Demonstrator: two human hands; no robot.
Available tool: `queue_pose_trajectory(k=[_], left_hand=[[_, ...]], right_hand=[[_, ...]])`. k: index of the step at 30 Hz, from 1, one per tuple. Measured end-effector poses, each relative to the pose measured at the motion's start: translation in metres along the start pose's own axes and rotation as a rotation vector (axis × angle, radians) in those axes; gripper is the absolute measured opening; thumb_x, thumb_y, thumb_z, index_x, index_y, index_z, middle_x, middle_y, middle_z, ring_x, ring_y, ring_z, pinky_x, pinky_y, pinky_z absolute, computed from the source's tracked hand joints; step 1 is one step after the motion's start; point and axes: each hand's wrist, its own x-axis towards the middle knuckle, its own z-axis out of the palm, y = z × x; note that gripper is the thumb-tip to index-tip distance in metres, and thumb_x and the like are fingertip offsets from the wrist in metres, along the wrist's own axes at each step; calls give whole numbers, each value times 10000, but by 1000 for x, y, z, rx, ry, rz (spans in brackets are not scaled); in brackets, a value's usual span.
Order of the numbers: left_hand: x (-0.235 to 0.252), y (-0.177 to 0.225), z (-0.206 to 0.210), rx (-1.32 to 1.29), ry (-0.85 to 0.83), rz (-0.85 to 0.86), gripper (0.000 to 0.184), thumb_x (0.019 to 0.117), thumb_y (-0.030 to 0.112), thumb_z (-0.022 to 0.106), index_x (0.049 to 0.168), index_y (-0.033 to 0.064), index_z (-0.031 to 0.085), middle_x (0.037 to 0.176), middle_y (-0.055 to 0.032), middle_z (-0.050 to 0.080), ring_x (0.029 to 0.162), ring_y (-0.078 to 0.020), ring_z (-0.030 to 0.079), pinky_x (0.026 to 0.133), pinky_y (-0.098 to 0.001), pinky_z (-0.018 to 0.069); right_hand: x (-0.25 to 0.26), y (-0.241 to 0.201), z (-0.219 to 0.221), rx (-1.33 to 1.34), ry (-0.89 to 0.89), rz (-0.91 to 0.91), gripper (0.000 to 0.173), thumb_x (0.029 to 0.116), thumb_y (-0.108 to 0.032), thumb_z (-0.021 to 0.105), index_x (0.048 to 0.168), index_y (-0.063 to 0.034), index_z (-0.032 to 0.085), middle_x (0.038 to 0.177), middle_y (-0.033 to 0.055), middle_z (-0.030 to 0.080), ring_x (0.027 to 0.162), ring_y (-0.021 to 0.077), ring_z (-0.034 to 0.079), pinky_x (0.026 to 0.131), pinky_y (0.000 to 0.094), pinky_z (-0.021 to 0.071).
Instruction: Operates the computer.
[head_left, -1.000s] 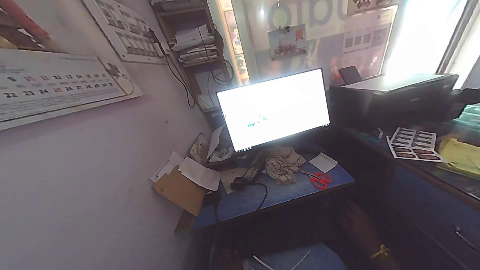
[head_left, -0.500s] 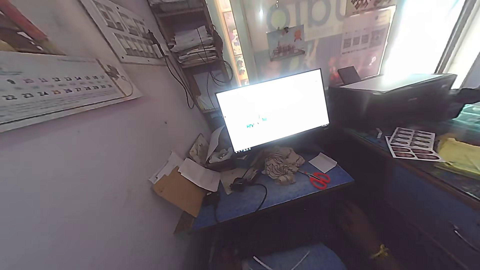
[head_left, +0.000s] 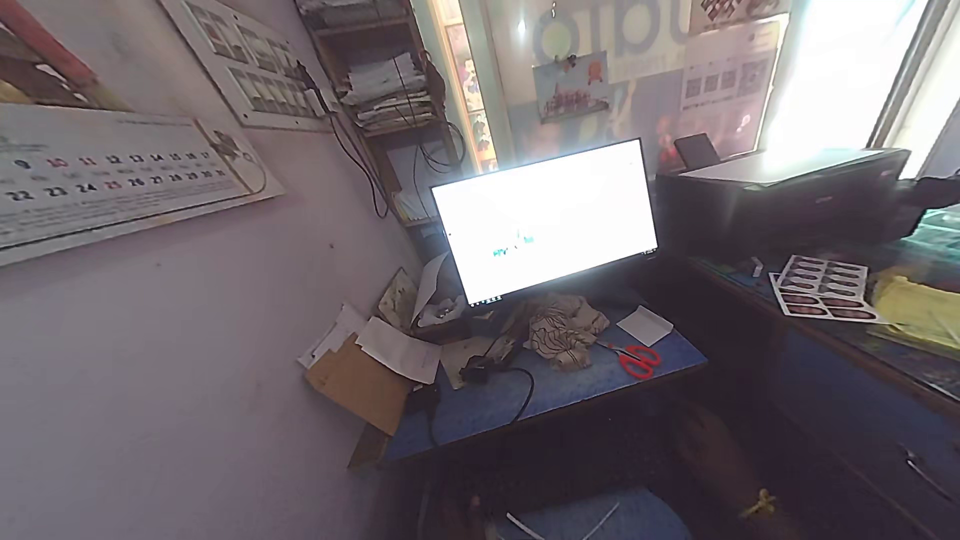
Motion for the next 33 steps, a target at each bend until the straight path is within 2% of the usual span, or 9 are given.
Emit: queue_pose_trajectory(k=[11,14,19,21,23,26,28,30,33], left_hand=[[2,-1,2,12,9,24,670,1061,429,442,1492,-83,438,1533,-338,424,1419,-475,447,1183,-578,348],[3,1,0,4,10,34,661,1061,420,452,1489,-83,443,1524,-345,430,1413,-478,453,1178,-580,356],[1,2,0,-23,-12,13,644,1064,398,457,1496,-79,437,1533,-337,425,1426,-478,437,1187,-581,340],[0,2,0,-19,-7,7,641,1064,398,455,1490,-81,446,1528,-336,433,1422,-478,441,1185,-580,344],[-2,6,-3,6,-3,-5,654,1063,420,455,1475,-89,455,1513,-346,442,1405,-471,465,1169,-574,370],[-1,6,-5,14,-2,-17,668,1063,429,456,1477,-95,449,1529,-351,418,1417,-477,448,1174,-572,366],[-1,5,-4,9,-3,-17,659,1064,420,457,1478,-94,448,1530,-354,414,1419,-480,443,1175,-573,364],[0,4,-2,13,7,-9,656,1062,422,456,1473,-90,458,1529,-347,421,1422,-476,442,1174,-576,363],[1,1,1,38,55,4,628,1043,414,480,1416,-89,523,1499,-329,470,1397,-461,477,1154,-571,387]], right_hand=[[-1,-1,-1,0,3,0,410,982,-252,599,1359,-104,664,1478,219,543,1382,404,510,1137,528,433],[-1,-1,-2,8,13,5,497,966,-383,641,1383,-112,645,1480,212,544,1388,399,505,1150,536,415],[-2,1,0,30,118,-84,696,930,-569,577,1486,-151,556,1514,204,519,1396,418,494,1145,608,386],[-2,1,-2,-8,83,-130,748,875,-633,634,1465,-175,586,1524,165,525,1414,388,485,1156,593,381],[0,-1,-3,-82,-60,-109,780,868,-704,626,1486,-233,561,1596,103,453,1491,333,393,1217,563,307],[1,-3,-2,-41,16,-135,730,849,-649,688,1428,-210,618,1534,110,526,1437,342,464,1171,595,359],[0,-3,-2,-1,88,-119,660,893,-591,638,1378,-144,651,1465,144,581,1377,366,524,1129,607,399],[-2,-3,-5,32,88,-67,637,958,-531,558,1420,-94,604,1470,187,565,1385,389,511,1146,611,374],[-2,-2,-4,66,99,-46,608,987,-500,526,1455,-116,578,1489,180,551,1391,391,506,1142,613,383]])
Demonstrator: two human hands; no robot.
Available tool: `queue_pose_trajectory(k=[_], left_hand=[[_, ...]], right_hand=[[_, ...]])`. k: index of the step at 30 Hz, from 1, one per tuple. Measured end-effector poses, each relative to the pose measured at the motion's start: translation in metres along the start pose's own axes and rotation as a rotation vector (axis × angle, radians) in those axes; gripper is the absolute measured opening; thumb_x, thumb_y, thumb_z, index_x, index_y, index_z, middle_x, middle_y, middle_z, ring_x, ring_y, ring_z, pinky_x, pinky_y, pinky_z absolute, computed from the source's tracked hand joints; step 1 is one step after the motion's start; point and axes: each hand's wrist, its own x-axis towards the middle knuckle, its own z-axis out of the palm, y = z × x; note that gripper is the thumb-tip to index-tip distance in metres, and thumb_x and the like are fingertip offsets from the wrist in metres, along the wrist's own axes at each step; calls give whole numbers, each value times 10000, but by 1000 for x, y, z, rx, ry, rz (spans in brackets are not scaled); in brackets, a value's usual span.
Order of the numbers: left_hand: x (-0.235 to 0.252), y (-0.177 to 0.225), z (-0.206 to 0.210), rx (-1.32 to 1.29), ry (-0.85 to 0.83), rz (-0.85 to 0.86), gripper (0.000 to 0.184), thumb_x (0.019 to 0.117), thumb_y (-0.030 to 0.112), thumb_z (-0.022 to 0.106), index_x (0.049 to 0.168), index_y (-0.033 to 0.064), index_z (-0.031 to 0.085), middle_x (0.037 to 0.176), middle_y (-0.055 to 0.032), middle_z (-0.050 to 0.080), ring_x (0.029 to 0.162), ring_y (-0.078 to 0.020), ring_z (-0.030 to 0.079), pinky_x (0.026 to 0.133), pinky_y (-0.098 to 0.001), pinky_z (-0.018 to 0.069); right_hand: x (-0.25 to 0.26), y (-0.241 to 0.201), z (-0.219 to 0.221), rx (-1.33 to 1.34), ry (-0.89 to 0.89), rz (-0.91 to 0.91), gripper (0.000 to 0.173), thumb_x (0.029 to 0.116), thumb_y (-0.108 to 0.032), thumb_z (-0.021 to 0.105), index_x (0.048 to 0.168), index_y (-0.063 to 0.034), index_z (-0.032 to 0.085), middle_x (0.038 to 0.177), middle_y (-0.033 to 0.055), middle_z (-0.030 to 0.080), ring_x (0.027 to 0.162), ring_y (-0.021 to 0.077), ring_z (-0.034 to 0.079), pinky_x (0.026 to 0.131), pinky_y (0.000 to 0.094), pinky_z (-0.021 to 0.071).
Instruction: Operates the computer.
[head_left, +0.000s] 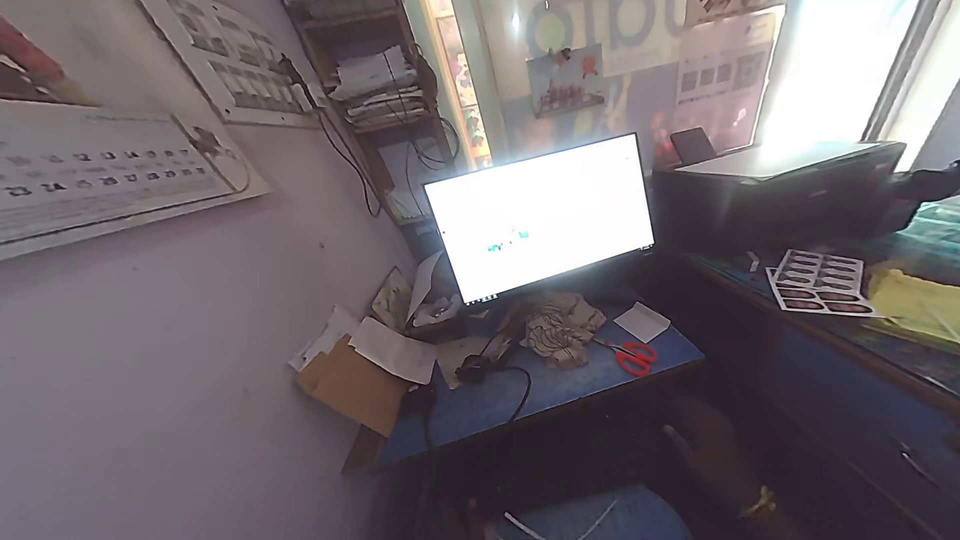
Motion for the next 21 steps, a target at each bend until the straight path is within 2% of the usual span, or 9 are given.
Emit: queue_pose_trajectory(k=[3,6,9,12,15,18,21], left_hand=[[-1,2,-3,30,1,3,612,1040,413,482,1390,-85,553,1472,-315,507,1380,-455,496,1153,-569,389],[-1,6,-7,55,-3,21,572,1035,397,499,1326,-83,608,1404,-305,575,1307,-450,568,1104,-582,432],[-2,4,-5,52,15,36,564,1039,401,498,1330,-66,617,1455,-286,544,1306,-440,573,1100,-579,436],[0,3,-6,30,13,31,579,1045,396,488,1383,-66,577,1492,-299,499,1367,-441,519,1134,-575,412],[1,2,-3,64,-2,26,573,1050,418,472,1320,-62,631,1423,-287,572,1335,-444,548,1118,-584,419],[-1,2,-2,78,9,56,561,1057,417,451,1296,-47,657,1488,-261,528,1342,-442,543,1124,-576,417],[-4,0,1,54,53,92,561,1056,401,458,1365,-41,610,1535,-266,474,1367,-443,521,1131,-582,404]], right_hand=[[0,0,1,10,-22,32,591,988,-467,552,1467,-120,566,1512,187,524,1392,396,504,1135,598,401],[2,0,1,-9,-47,62,579,965,-406,608,1464,-115,566,1507,195,525,1384,397,511,1134,577,414],[4,2,3,-28,-60,78,583,949,-379,638,1466,-118,565,1507,209,519,1382,401,511,1141,563,416],[5,2,5,-35,-51,82,575,938,-366,648,1455,-125,573,1495,216,527,1372,402,521,1131,567,426],[4,2,5,-40,-75,99,586,945,-356,651,1472,-121,556,1509,224,511,1386,405,507,1142,563,416],[4,1,2,-42,-93,113,587,952,-336,650,1487,-120,539,1518,230,498,1395,406,498,1146,558,415],[5,-2,0,-55,-119,118,569,968,-284,626,1494,-93,524,1510,244,500,1397,408,495,1148,539,418]])
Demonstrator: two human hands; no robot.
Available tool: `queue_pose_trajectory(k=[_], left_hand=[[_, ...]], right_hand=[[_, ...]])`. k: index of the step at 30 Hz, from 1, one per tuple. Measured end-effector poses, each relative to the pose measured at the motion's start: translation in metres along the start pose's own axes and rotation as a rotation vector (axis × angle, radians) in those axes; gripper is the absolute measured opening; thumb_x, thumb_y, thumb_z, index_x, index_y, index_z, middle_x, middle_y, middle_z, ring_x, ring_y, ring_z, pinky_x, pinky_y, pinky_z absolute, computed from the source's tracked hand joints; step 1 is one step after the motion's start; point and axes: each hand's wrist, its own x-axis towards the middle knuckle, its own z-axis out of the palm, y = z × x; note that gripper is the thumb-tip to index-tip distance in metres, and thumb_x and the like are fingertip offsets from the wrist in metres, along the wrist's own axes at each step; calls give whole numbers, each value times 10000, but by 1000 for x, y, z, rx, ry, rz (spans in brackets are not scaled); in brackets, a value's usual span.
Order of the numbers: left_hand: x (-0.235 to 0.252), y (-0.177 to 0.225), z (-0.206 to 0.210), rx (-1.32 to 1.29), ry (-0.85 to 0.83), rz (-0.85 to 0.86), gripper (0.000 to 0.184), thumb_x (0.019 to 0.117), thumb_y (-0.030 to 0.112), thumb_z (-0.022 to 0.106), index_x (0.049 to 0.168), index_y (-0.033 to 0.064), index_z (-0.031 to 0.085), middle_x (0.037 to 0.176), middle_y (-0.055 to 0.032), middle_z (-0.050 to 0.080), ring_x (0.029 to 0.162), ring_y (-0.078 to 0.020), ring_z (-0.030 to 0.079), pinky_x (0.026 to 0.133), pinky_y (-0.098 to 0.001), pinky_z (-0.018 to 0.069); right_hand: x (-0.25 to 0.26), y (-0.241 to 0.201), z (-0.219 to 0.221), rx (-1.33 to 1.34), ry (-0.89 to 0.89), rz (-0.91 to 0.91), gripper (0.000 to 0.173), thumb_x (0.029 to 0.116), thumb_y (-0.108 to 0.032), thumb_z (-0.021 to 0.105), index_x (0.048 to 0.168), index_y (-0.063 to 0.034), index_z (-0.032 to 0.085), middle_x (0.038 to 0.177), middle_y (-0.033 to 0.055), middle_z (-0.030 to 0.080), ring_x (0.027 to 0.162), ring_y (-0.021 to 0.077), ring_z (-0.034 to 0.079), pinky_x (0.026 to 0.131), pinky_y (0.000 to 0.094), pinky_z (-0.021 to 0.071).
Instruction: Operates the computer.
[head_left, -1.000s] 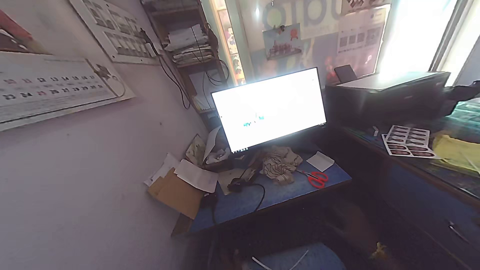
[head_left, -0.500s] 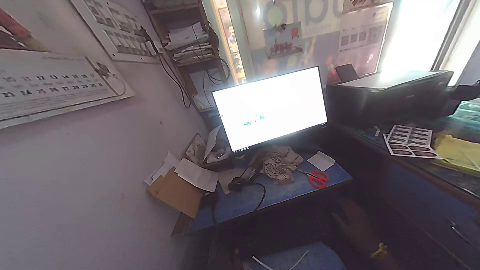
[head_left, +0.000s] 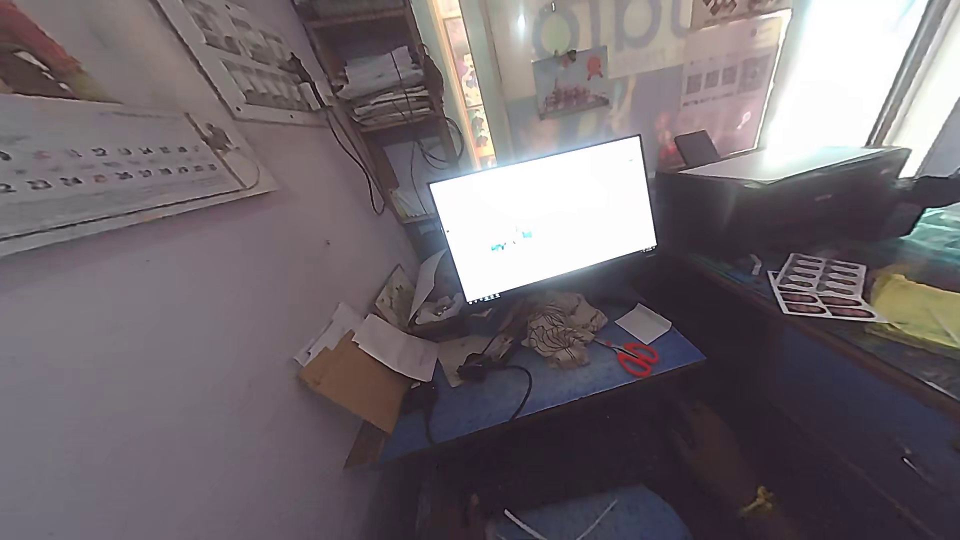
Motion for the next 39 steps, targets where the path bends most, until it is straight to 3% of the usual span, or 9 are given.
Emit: queue_pose_trajectory(k=[6,10,14,17,21,23,26,34,39], left_hand=[[-8,-12,22,26,124,77,630,1059,500,397,1419,20,589,1557,-242,461,1440,-430,447,1168,-603,356],[-15,3,-9,90,-7,189,622,1044,499,443,1420,25,590,1619,-240,366,1495,-457,342,1206,-599,292],[-20,-2,1,68,37,216,658,1036,486,404,1460,2,540,1609,-257,374,1496,-466,336,1218,-601,266],[-15,-1,1,85,35,188,581,1021,429,416,1354,3,630,1578,-256,423,1435,-452,438,1154,-592,364],[-18,-2,0,53,51,205,626,1031,415,395,1466,-15,526,1589,-247,415,1443,-444,437,1161,-611,347],[-16,-2,-7,11,-98,147,634,1026,414,431,1512,10,474,1625,-233,359,1495,-432,357,1208,-605,282],[-8,0,-15,41,-189,80,537,1005,338,504,1425,9,567,1592,-234,409,1462,-442,395,1172,-614,327],[-3,-11,-8,-153,-85,61,367,958,189,601,1272,10,661,1532,-235,480,1356,-460,503,1105,-623,394],[-2,-15,-11,-220,-96,77,385,969,184,532,1298,19,643,1542,-265,452,1352,-495,490,1093,-648,388]], right_hand=[[-6,-2,-5,-6,-1,-66,553,944,-272,626,1442,-39,562,1479,228,543,1378,396,521,1145,544,422],[-9,0,-1,-47,31,-107,565,974,-317,583,1448,-11,555,1509,242,514,1387,404,516,1150,545,423],[-9,-9,-1,-42,77,-86,583,989,-318,570,1478,-4,515,1519,238,503,1418,389,485,1185,529,391],[-8,-7,3,-51,122,-98,575,987,-341,561,1433,22,552,1481,273,525,1389,422,506,1163,544,414],[-9,-7,4,-34,142,-92,623,992,-328,552,1478,56,484,1507,295,489,1407,454,475,1182,552,382],[-7,-9,3,-42,107,-61,641,979,-311,575,1486,65,464,1510,303,479,1419,455,457,1186,562,368],[-3,-9,5,-72,47,-30,645,987,-348,575,1497,33,471,1530,284,467,1440,428,441,1197,558,360],[-1,-3,8,-121,23,-42,653,978,-362,580,1477,48,483,1524,304,458,1442,447,425,1203,550,347],[0,1,9,-110,88,-121,619,999,-367,531,1459,46,508,1498,309,485,1418,458,455,1185,547,372]])
